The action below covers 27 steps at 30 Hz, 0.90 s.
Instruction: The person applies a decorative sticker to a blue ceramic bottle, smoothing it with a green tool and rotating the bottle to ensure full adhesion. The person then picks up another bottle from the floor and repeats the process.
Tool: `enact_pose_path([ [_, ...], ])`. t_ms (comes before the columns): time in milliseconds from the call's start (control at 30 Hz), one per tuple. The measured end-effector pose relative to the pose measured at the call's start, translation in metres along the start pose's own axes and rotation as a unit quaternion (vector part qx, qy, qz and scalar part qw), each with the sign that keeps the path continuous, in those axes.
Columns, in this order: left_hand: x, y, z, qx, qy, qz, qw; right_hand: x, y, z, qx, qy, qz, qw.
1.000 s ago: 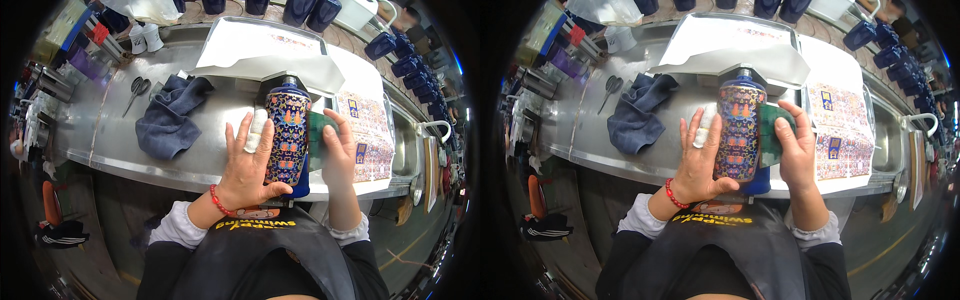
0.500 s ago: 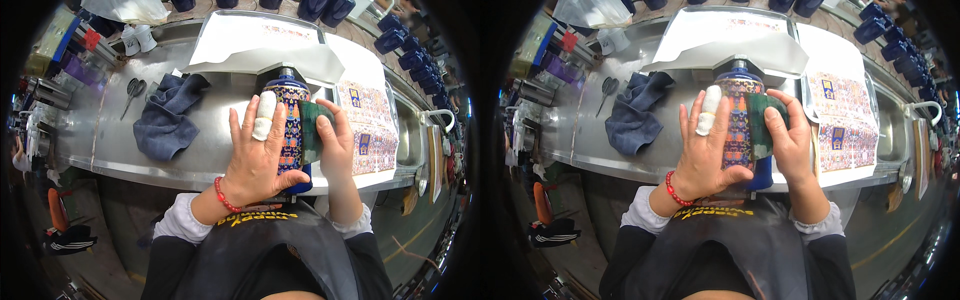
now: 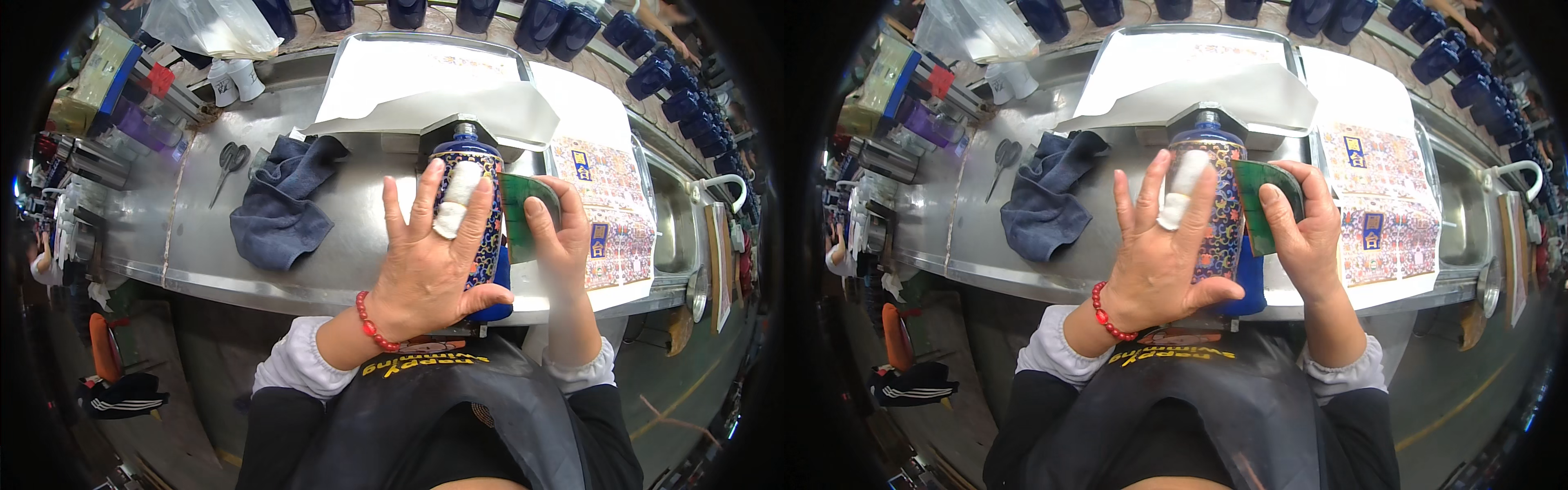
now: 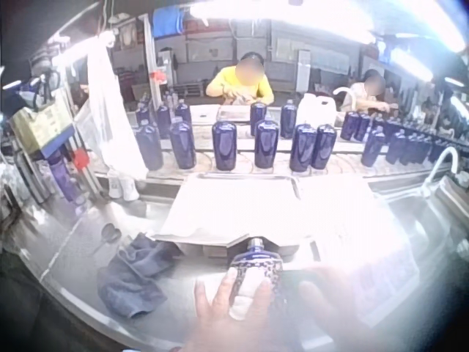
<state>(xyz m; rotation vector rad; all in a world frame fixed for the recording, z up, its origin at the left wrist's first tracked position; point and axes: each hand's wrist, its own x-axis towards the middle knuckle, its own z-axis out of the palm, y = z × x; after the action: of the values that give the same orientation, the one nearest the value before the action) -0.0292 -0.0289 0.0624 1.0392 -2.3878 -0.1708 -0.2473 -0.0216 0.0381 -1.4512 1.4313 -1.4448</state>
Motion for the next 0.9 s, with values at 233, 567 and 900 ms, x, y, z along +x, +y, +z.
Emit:
enact_pose_path([
  [233,-0.019,-0.017,0.001,-0.122,0.112,0.002,0.986,0.019,-0.031,0.004,-0.311,-0.074,-0.325,0.890],
  [567,-0.058,-0.008,0.021,-0.086,0.024,-0.092,0.992,0.031,-0.083,0.023,-0.310,-0.143,-0.442,0.829],
  [900,-0.056,-0.006,0.022,-0.041,0.058,-0.085,0.994,0.016,-0.072,0.009,-0.222,-0.213,-0.455,0.835],
])
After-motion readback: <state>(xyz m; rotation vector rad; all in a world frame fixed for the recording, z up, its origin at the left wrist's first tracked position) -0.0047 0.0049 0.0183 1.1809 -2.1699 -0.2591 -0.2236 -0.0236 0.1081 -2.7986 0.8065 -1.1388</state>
